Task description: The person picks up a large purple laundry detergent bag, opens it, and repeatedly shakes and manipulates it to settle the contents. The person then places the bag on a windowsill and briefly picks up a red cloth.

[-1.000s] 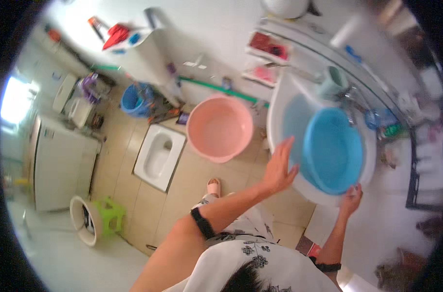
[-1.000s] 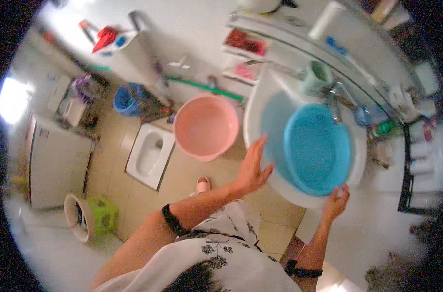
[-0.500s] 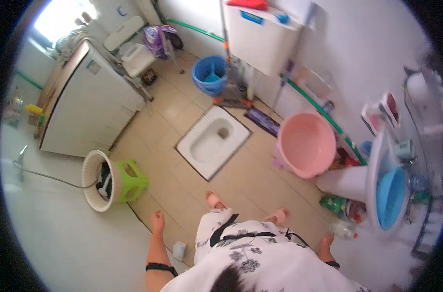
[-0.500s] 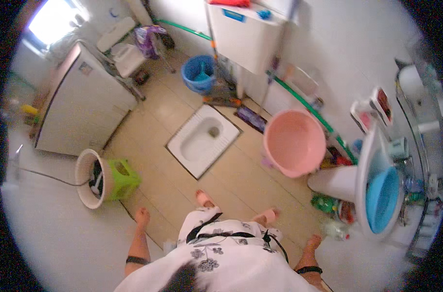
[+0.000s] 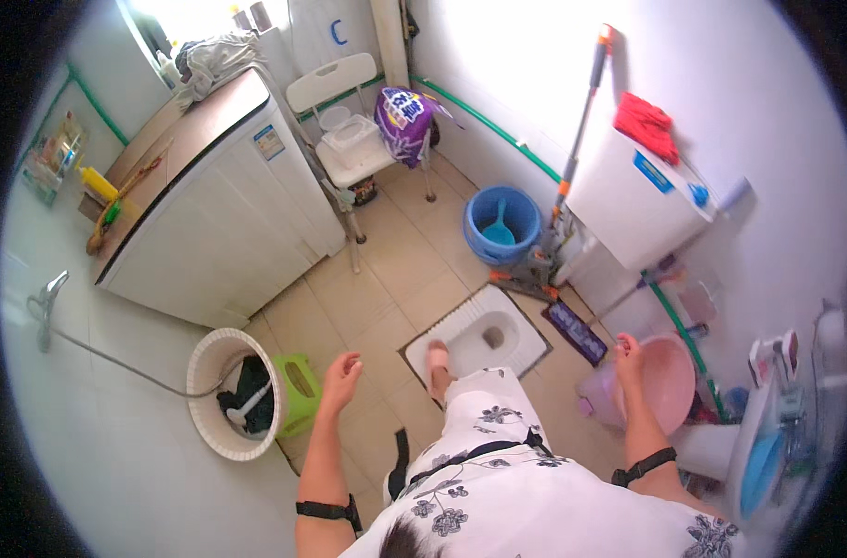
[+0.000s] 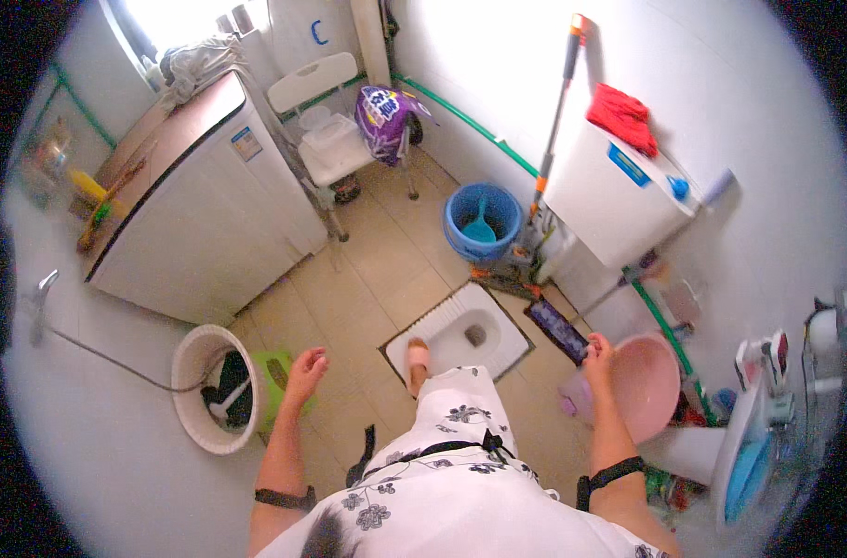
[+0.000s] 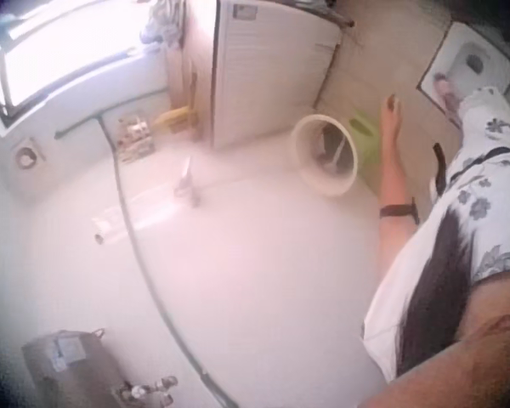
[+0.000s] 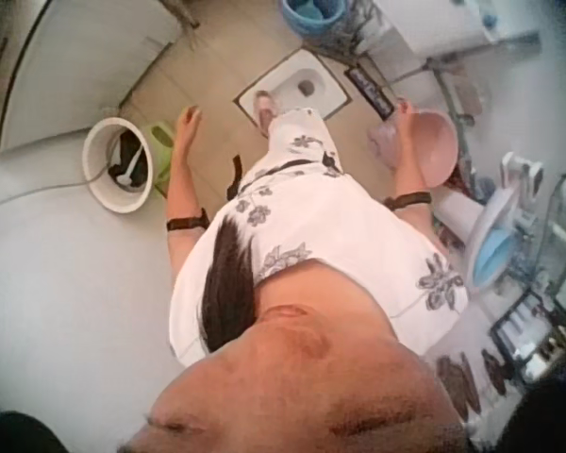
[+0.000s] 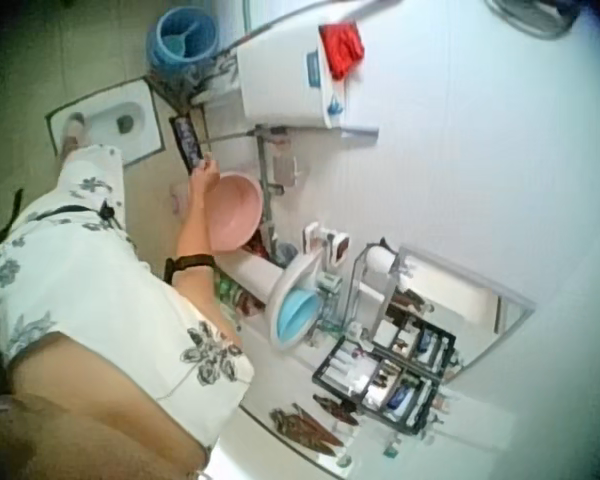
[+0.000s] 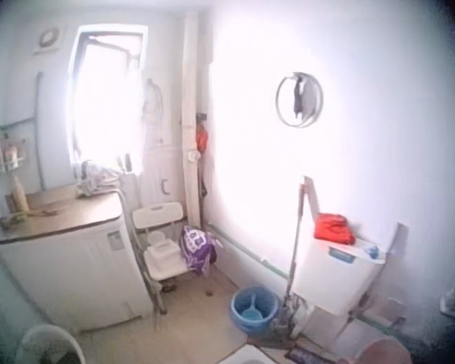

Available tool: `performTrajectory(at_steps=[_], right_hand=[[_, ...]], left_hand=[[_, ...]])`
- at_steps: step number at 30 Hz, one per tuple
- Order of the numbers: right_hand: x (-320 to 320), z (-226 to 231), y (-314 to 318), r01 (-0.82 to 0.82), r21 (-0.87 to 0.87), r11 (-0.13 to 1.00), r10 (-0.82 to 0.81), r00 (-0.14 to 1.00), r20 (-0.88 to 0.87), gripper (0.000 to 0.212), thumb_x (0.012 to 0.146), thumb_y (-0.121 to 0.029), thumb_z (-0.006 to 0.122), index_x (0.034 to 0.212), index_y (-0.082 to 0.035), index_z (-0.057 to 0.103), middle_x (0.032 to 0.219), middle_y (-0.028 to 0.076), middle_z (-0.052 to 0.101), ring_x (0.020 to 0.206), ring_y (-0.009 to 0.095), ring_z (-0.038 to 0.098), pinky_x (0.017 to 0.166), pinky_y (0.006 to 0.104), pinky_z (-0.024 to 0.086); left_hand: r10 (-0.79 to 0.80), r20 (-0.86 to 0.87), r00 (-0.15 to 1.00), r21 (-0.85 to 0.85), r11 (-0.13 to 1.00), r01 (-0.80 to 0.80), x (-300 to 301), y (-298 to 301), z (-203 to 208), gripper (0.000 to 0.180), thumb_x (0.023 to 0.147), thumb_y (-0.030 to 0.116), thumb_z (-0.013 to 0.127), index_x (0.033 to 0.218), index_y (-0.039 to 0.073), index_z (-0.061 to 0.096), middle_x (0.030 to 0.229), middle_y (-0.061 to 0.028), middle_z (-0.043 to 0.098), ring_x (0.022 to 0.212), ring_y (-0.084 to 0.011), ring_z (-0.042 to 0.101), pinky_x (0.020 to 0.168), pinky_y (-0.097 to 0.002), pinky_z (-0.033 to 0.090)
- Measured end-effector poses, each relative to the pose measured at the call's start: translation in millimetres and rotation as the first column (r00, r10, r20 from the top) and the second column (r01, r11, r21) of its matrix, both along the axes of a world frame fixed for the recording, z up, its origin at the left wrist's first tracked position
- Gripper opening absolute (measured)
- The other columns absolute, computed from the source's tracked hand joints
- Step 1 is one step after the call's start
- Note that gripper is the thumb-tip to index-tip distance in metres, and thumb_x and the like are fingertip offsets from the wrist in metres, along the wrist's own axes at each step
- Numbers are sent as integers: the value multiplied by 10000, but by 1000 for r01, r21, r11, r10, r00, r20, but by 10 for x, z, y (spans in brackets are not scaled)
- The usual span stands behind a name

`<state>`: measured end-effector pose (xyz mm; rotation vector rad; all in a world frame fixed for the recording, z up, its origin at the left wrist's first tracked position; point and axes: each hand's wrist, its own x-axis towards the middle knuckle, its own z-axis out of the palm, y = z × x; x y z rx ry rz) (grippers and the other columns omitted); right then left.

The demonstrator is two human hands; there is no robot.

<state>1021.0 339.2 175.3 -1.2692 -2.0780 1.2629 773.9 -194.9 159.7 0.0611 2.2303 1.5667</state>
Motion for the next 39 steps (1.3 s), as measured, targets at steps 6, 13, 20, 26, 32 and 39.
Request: performTrajectory(at_steps=[6, 13, 20, 26, 32, 39], right_hand=[[-2303, -327, 108, -249, 299, 921, 172, 950, 262, 142, 741, -90, 587, 869, -49, 629, 716, 103, 618, 691, 214, 599, 653, 353, 472], [-5449, -83, -595, -636, 170, 752, 614, 771, 169, 169, 729, -149, 650, 882, -78, 648, 806, 99, 654, 735, 216, 620, 661, 333, 477], [-7274, 340, -707, -652, -183, 736, 646, 757, -95, 258, 828, -269, 594, 888, -24, 648, 697, 41, 609, 612, 126, 586, 529, 270, 456], [-7898, -108, -502, -247, -535, 808, 298, 955, 9, 583, 790, -526, 596, 1033, 4, 597, 894, 73, 578, 793, 144, 564, 615, 289, 476], [-8686, -617, -241, 77, -823, 563, -486, 836, -254, 670, 792, -553, 567, 1220, -48, 466, 1192, 184, 519, 1131, 274, 469, 965, 430, 333], [-8896, 177, -146, 1, -51, 999, -29, 829, -558, 142, 906, -145, 528, 888, -17, 584, 791, -33, 543, 731, 60, 463, 623, 245, 388]], left_hand=[[-2, -16, 1000, 7, 1000, 2, -1726, 62, -7, 270, 848, 137, 567, 1088, 15, 553, 874, -37, 584, 793, -111, 542, 718, -259, 457], [31, 23, 999, -127, 992, -28, -3324, -11, 58, 278, 852, 142, 560, 1098, 15, 543, 911, -52, 583, 817, -124, 543, 729, -264, 462], [21, 103, 994, 6, 1000, -22, -4501, 324, 123, 295, 854, 150, 561, 1117, 18, 538, 938, -63, 587, 836, -124, 551, 734, -260, 460], [-95, 111, 989, 139, 987, 79, -5848, 1164, -160, 300, 844, 166, 573, 1105, 20, 547, 909, -62, 603, 798, -131, 566, 738, -266, 463], [-230, 106, 967, 141, 967, 214, -6837, 2054, -249, 286, 841, 148, 572, 1101, 33, 548, 885, -60, 600, 780, -129, 562, 730, -265, 463], [-270, 151, 951, 159, 956, 246, -7406, 2370, -5, 300, 891, 164, 512, 1161, 33, 498, 964, -60, 585, 876, -136, 555, 757, -291, 451]])
